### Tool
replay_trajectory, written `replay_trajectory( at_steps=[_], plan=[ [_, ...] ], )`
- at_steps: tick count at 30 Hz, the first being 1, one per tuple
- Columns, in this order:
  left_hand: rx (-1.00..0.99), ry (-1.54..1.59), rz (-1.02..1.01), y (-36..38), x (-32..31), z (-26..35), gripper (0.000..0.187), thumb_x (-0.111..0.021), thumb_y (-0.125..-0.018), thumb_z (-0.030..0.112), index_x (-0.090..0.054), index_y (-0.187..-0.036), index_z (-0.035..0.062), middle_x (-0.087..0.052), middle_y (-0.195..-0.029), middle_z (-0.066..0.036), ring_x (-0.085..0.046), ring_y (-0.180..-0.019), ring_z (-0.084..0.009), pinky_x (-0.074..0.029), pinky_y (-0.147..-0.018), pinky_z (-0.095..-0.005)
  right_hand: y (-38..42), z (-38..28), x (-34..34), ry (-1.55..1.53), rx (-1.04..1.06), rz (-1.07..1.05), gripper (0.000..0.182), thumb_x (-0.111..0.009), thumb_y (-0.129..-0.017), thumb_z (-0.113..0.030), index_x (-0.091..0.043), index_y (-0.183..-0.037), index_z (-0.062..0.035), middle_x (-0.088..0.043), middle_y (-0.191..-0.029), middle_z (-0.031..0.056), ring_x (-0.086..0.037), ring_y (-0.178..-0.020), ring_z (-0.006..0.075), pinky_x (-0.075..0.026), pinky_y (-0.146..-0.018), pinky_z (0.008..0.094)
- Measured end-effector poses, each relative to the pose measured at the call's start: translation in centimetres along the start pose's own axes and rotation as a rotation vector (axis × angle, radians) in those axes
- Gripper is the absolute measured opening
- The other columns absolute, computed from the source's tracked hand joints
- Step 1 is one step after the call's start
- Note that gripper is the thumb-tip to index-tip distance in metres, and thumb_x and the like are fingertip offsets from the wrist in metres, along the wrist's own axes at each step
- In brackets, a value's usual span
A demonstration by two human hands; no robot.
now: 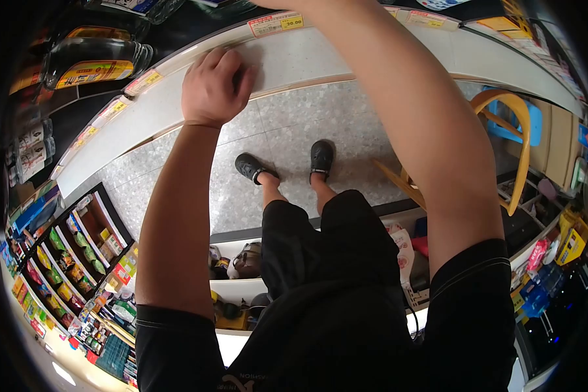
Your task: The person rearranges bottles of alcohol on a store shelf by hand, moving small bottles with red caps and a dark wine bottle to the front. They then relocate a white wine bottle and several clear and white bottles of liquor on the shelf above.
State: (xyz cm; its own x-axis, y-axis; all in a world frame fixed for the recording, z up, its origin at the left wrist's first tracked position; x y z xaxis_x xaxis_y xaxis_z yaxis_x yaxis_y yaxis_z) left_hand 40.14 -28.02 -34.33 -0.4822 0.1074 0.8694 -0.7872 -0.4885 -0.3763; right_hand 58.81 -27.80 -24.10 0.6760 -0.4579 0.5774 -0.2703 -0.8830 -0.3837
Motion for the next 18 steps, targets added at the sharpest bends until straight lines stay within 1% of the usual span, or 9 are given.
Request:
replay_trajectory(
  at_steps=[3,5,7,10,12,15,16,17,18],
  plan=[
    [-0.009,0.011,0.018,0.0,-0.3,0.0,0.017,-0.071,-0.08,0.024,-0.059,-0.081,0.0111,-0.062,-0.084,-0.007,-0.062,-0.081,-0.0326,-0.051,-0.071,-0.0425,0.6,0.6,1.3,0.135,-0.057,0.06,0.059,-0.084,-0.073,-0.034,-0.06,-0.112,0.0028,-0.069,-0.104,0.0234,-0.068,-0.097,0.0378,-0.054,-0.086,0.0405],
    [-0.028,0.018,0.066,-0.1,-0.2,-0.2,0.018,-0.071,-0.079,0.025,-0.059,-0.08,0.0111,-0.062,-0.085,-0.008,-0.062,-0.082,-0.0333,-0.051,-0.072,-0.0431,1.0,0.8,1.7,0.111,-0.052,0.099,0.057,-0.083,-0.073,-0.034,-0.06,-0.11,0.0026,-0.069,-0.102,0.0234,-0.068,-0.096,0.0382,-0.054,-0.085,0.0408],
    [-0.006,0.015,0.041,-0.1,0.0,-0.2,0.018,-0.071,-0.079,0.024,-0.059,-0.08,0.0114,-0.062,-0.084,-0.008,-0.062,-0.081,-0.0331,-0.051,-0.071,-0.0426,1.3,1.3,2.1,0.145,-0.14,0.103,0.054,-0.082,-0.074,-0.032,-0.06,-0.109,0.0024,-0.068,-0.1,0.0236,-0.068,-0.094,0.0382,-0.054,-0.082,0.041],
    [0.009,0.018,0.036,0.0,0.2,-0.1,0.019,-0.071,-0.078,0.024,-0.058,-0.079,0.0111,-0.061,-0.083,-0.007,-0.062,-0.08,-0.0321,-0.051,-0.07,-0.0424,1.7,0.6,2.3,0.128,-0.067,0.126,0.053,-0.082,-0.077,-0.029,-0.059,-0.112,0.0031,-0.068,-0.101,0.0229,-0.07,-0.094,0.0352,-0.055,-0.082,0.0395],
    [0.021,0.028,0.015,0.0,0.2,-0.1,0.019,-0.071,-0.078,0.023,-0.057,-0.077,0.0108,-0.06,-0.081,-0.006,-0.062,-0.08,-0.0311,-0.051,-0.07,-0.0421,2.1,0.6,2.1,-0.041,-0.161,0.081,0.053,-0.08,-0.082,-0.024,-0.054,-0.119,0.0044,-0.069,-0.104,0.0211,-0.07,-0.098,0.0311,-0.055,-0.083,0.0375],
    [0.012,0.039,0.036,0.0,0.0,-0.2,0.018,-0.07,-0.078,0.023,-0.057,-0.076,0.0109,-0.06,-0.08,-0.006,-0.062,-0.079,-0.031,-0.051,-0.069,-0.0419,2.6,1.1,1.6,-0.112,-0.176,0.091,0.054,-0.077,-0.085,-0.019,-0.049,-0.125,0.0056,-0.068,-0.107,0.0201,-0.07,-0.101,0.0282,-0.056,-0.085,0.0365],
    [0.008,0.035,0.039,-0.1,0.2,-0.2,0.018,-0.07,-0.078,0.023,-0.057,-0.076,0.0109,-0.06,-0.08,-0.006,-0.062,-0.079,-0.031,-0.051,-0.069,-0.0419,2.7,0.9,1.4,-0.176,-0.185,0.084,0.049,-0.072,-0.089,-0.014,-0.047,-0.126,0.006,-0.066,-0.112,0.0203,-0.068,-0.105,0.0264,-0.055,-0.089,0.0356],
    [0.02,0.034,0.028,-0.1,0.2,-0.1,0.018,-0.07,-0.078,0.023,-0.057,-0.076,0.0108,-0.06,-0.08,-0.007,-0.062,-0.079,-0.031,-0.051,-0.069,-0.042,3.0,1.5,0.9,-0.176,-0.181,0.089,0.049,-0.072,-0.089,-0.014,-0.047,-0.126,0.006,-0.066,-0.112,0.0203,-0.068,-0.105,0.0264,-0.055,-0.089,0.0356],
    [0.032,0.033,0.016,-0.1,0.3,0.0,0.018,-0.07,-0.078,0.022,-0.057,-0.076,0.0108,-0.06,-0.08,-0.007,-0.062,-0.079,-0.0311,-0.051,-0.069,-0.0421,3.3,2.4,0.2,-0.315,-0.129,0.131,0.045,-0.07,-0.091,-0.012,-0.048,-0.126,0.0068,-0.066,-0.114,0.0196,-0.067,-0.107,0.0249,-0.054,-0.091,0.0349]
  ],
)
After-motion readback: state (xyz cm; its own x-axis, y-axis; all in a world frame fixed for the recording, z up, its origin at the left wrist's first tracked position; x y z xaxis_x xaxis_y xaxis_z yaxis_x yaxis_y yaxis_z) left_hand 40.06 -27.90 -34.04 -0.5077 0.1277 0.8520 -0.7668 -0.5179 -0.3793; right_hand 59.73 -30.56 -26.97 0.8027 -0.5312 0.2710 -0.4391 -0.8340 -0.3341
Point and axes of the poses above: each hand's wrist, its own y-axis away from the middle knuckle, its own x-axis out of the back of the hand, z = x × y, the point moved 3 cm from there along -y, towards the middle knuckle
